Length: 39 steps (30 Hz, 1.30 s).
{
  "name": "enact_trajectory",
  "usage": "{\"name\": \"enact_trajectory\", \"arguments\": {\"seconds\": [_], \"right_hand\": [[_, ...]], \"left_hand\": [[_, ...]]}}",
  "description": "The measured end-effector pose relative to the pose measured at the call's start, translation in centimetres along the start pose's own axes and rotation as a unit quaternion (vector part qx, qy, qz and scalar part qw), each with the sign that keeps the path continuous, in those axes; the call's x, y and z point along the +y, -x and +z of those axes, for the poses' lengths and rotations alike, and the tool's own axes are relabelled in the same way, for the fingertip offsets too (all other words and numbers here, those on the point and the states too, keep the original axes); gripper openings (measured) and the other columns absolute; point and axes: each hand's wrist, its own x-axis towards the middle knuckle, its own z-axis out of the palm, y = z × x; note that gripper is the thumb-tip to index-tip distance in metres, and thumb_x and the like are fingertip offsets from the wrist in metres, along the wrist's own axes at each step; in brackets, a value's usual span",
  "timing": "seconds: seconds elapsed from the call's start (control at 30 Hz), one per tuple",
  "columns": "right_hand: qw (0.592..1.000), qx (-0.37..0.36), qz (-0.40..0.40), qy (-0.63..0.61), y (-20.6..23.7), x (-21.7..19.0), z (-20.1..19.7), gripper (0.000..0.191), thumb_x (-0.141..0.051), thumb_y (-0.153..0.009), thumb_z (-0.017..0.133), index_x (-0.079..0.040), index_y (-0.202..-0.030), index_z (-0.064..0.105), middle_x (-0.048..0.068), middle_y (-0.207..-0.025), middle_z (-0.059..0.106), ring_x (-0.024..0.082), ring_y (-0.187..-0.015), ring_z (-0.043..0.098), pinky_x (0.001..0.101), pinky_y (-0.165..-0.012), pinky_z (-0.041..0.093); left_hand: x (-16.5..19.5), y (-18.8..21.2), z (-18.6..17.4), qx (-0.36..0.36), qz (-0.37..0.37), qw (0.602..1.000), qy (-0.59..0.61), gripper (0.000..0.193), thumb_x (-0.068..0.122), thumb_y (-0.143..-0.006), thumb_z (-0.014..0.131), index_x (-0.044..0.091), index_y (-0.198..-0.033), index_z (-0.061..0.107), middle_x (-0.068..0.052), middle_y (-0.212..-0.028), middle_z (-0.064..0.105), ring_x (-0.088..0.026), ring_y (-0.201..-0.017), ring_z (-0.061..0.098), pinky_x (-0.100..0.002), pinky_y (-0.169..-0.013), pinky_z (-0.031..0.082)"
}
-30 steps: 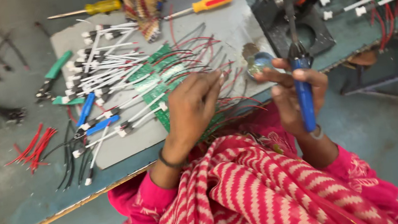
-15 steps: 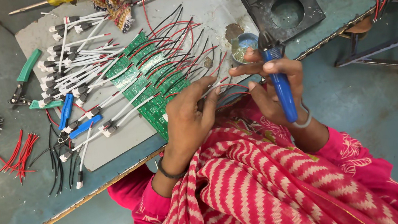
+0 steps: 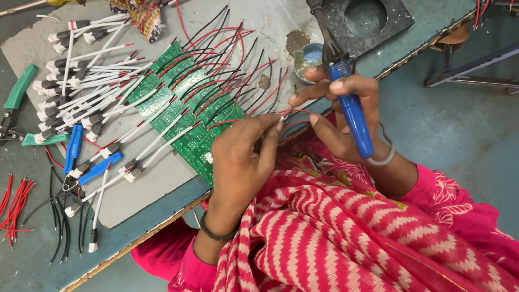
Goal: The person solders red and black wires onto green circuit boards at a workbench. They hold a soldering iron in one hand, position wire ends on the board pads with the other, dip wires into a small flux cup, and work across multiple boards, with many wired boards and connectors laid out on the bench.
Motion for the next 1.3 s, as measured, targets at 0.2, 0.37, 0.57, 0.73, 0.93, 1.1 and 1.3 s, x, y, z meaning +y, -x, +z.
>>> {"name": "enact_trajectory", "arguments": {"seconds": [0.2, 0.37, 0.57, 0.73, 0.93, 1.1, 1.3], "right_hand": [[1.000, 0.000, 0.004, 0.003, 0.1, 0.0, -0.2, 0.069, 0.024, -0.092, 0.056, -0.017, -0.141, 0.029, 0.019, -0.151, 0.042, 0.032, -0.124, 0.067, 0.0393, -0.103, 0.059], [0.999, 0.039, 0.019, 0.006, 0.9, -0.1, -1.3, 0.070, 0.023, -0.094, 0.057, -0.018, -0.144, 0.030, 0.017, -0.153, 0.044, 0.033, -0.128, 0.066, 0.0413, -0.110, 0.055], [0.988, 0.104, 0.012, 0.116, 1.2, 1.5, -3.7, 0.070, 0.012, -0.097, 0.071, -0.019, -0.146, 0.031, 0.015, -0.152, 0.043, 0.034, -0.136, 0.062, 0.0423, -0.117, 0.049], [0.970, 0.059, -0.004, 0.237, 0.6, 3.7, -3.5, 0.078, -0.012, -0.087, 0.093, -0.015, -0.139, 0.034, 0.022, -0.154, 0.047, 0.040, -0.145, 0.053, 0.0513, -0.127, 0.041], [0.923, 0.028, 0.003, 0.384, -0.1, 3.9, -3.4, 0.075, -0.030, -0.090, 0.094, -0.016, -0.136, 0.036, 0.025, -0.147, 0.061, 0.032, -0.143, 0.060, 0.0555, -0.134, 0.003], [0.918, 0.026, -0.002, 0.397, -0.3, 3.9, -3.2, 0.074, -0.031, -0.095, 0.091, -0.017, -0.138, 0.033, 0.015, -0.131, 0.072, 0.034, -0.147, 0.056, 0.0596, -0.131, -0.002], [0.931, 0.042, -0.011, 0.363, 0.3, 4.4, -2.9, 0.074, -0.021, -0.093, 0.091, -0.020, -0.138, 0.032, 0.019, -0.143, 0.062, 0.031, -0.137, 0.065, 0.0602, -0.131, -0.006]], "left_hand": [[0.6, -0.7, 0.4, -0.014, 0.037, 0.999, 0.003, 0.011, 0.004, -0.094, 0.073, 0.004, -0.105, 0.071, -0.013, -0.089, 0.070, -0.031, -0.079, 0.069, -0.040, -0.070, 0.054], [0.6, -2.7, 0.3, -0.066, 0.069, 0.994, -0.057, 0.011, 0.005, -0.091, 0.072, 0.002, -0.102, 0.072, -0.016, -0.086, 0.067, -0.036, -0.077, 0.067, -0.046, -0.069, 0.052], [-0.7, -6.3, 0.6, -0.108, 0.087, 0.983, -0.120, 0.006, 0.007, -0.091, 0.069, 0.002, -0.095, 0.071, -0.018, -0.087, 0.064, -0.040, -0.077, 0.066, -0.049, -0.069, 0.053], [-1.1, -6.7, 1.3, -0.126, 0.046, 0.979, -0.155, 0.008, 0.007, -0.090, 0.068, -0.001, -0.090, 0.069, -0.021, -0.091, 0.062, -0.043, -0.074, 0.064, -0.052, -0.065, 0.052], [-1.3, -6.4, 1.8, -0.129, 0.031, 0.976, -0.174, 0.008, 0.007, -0.088, 0.067, -0.001, -0.088, 0.067, -0.021, -0.091, 0.061, -0.043, -0.074, 0.065, -0.052, -0.065, 0.053], [-1.4, -6.8, 2.5, -0.143, 0.037, 0.964, -0.220, 0.009, 0.007, -0.085, 0.067, -0.002, -0.087, 0.067, -0.022, -0.091, 0.063, -0.043, -0.076, 0.067, -0.052, -0.066, 0.054], [-1.3, -7.7, 3.8, -0.179, 0.008, 0.952, -0.248, 0.012, 0.007, -0.084, 0.069, -0.004, -0.089, 0.068, -0.023, -0.091, 0.063, -0.044, -0.072, 0.068, -0.051, -0.063, 0.055]]}}
